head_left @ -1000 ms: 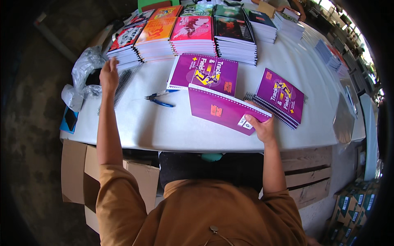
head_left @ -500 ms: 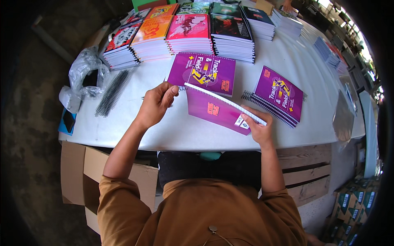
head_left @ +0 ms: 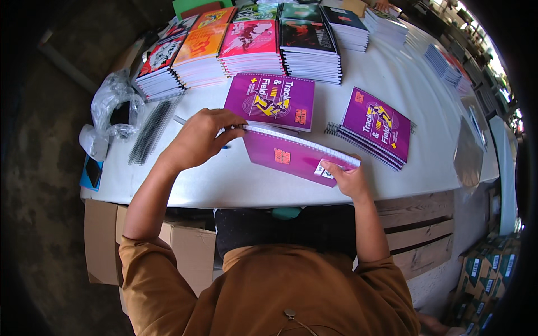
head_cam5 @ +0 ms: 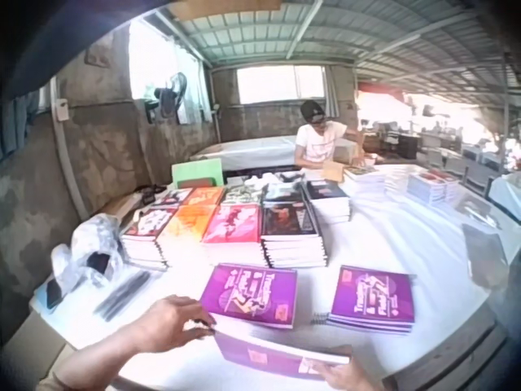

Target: The person threads a plastic spiral coil through the punched holes of a notebook cover and pages by hand, turning the coil to advance it through the stack and then folding the coil ends.

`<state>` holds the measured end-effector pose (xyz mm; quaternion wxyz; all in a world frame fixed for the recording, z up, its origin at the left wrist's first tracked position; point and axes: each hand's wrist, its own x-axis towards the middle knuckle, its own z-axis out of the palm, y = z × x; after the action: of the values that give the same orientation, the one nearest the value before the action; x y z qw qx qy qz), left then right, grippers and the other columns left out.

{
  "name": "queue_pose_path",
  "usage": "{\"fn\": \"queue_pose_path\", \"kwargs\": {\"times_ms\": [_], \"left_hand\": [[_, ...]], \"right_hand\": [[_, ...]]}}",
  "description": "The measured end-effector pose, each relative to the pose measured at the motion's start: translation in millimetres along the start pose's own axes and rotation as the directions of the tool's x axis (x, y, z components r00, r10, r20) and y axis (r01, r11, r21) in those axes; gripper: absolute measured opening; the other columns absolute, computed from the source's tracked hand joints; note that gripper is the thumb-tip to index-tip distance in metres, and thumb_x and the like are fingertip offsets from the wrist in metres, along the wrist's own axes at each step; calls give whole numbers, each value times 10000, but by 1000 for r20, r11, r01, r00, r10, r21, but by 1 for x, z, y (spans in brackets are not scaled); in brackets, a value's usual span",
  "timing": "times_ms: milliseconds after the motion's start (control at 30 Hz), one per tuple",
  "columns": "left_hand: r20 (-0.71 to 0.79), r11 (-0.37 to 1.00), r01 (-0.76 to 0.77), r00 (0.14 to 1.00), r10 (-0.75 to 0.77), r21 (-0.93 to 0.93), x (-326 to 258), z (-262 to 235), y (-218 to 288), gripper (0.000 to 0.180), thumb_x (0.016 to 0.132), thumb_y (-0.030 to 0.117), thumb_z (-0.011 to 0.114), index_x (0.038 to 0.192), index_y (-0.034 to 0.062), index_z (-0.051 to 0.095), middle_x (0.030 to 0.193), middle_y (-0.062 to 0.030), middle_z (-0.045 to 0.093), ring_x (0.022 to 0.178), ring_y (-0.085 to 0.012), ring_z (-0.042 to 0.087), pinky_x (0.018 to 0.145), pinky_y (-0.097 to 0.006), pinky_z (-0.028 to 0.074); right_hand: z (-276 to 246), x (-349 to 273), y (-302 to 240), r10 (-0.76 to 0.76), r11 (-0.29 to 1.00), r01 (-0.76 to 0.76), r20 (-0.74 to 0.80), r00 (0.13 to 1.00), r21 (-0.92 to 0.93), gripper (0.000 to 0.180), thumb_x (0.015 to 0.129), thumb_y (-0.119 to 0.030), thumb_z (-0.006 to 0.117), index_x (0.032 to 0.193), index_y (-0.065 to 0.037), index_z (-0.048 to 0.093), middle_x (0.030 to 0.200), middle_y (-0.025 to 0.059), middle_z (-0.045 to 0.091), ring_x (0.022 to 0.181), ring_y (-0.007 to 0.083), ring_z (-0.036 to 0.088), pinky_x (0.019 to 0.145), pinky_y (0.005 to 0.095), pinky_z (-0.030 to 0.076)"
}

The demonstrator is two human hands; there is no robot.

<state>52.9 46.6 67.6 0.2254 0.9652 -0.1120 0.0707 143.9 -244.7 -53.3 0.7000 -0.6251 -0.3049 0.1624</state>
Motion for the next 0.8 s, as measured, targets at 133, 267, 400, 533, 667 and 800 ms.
{"fn": "queue_pose_path", "kwargs": {"times_ms": [133,267,400,533,667,800], "left_hand": [[-45,958,79,997,-69,274,3,-2,23,178,746,124,675,906,69,619,933,-82,619,908,-268,554,828,-360,410],[87,954,-73,995,50,291,-2,-1,19,243,702,132,715,901,65,592,989,-96,578,981,-261,527,835,-360,388],[-140,821,-12,984,111,570,-2,27,20,543,737,319,690,1173,60,495,1287,-213,416,1209,-389,366,973,-477,305],[-340,881,-77,904,260,467,-53,133,-25,1094,723,747,420,1372,-91,146,1420,-327,138,1332,-486,62,991,-671,-1],[-563,673,39,585,584,739,-27,82,-24,1141,714,816,272,1388,-87,89,1430,-330,68,1335,-465,-81,967,-648,-149],[-557,923,82,816,154,376,-45,137,-40,1169,705,824,280,1374,-115,84,1414,-363,38,1319,-502,-78,972,-650,-128]], "right_hand": [[5,1,-12,-159,937,182,99,982,-299,290,808,29,589,1090,-26,629,879,114,673,729,115,610,659,226,477],[6,0,-3,-334,871,360,135,933,-334,429,708,125,554,1102,-32,624,1044,134,649,878,217,655,767,284,510],[17,-4,-3,-381,853,393,105,919,-343,482,656,138,552,1101,-33,625,1043,130,648,926,252,644,801,298,508],[31,-12,-14,-388,828,397,106,915,-396,308,743,91,553,1036,32,630,998,156,660,878,267,660,754,306,513],[30,-19,3,-435,843,445,104,894,-301,372,731,54,599,1098,-3,612,1037,143,646,927,254,641,798,315,505],[43,-23,5,-514,783,517,107,851,-346,384,738,-25,648,1119,-16,605,1052,141,641,907,278,645,786,327,507]]}}
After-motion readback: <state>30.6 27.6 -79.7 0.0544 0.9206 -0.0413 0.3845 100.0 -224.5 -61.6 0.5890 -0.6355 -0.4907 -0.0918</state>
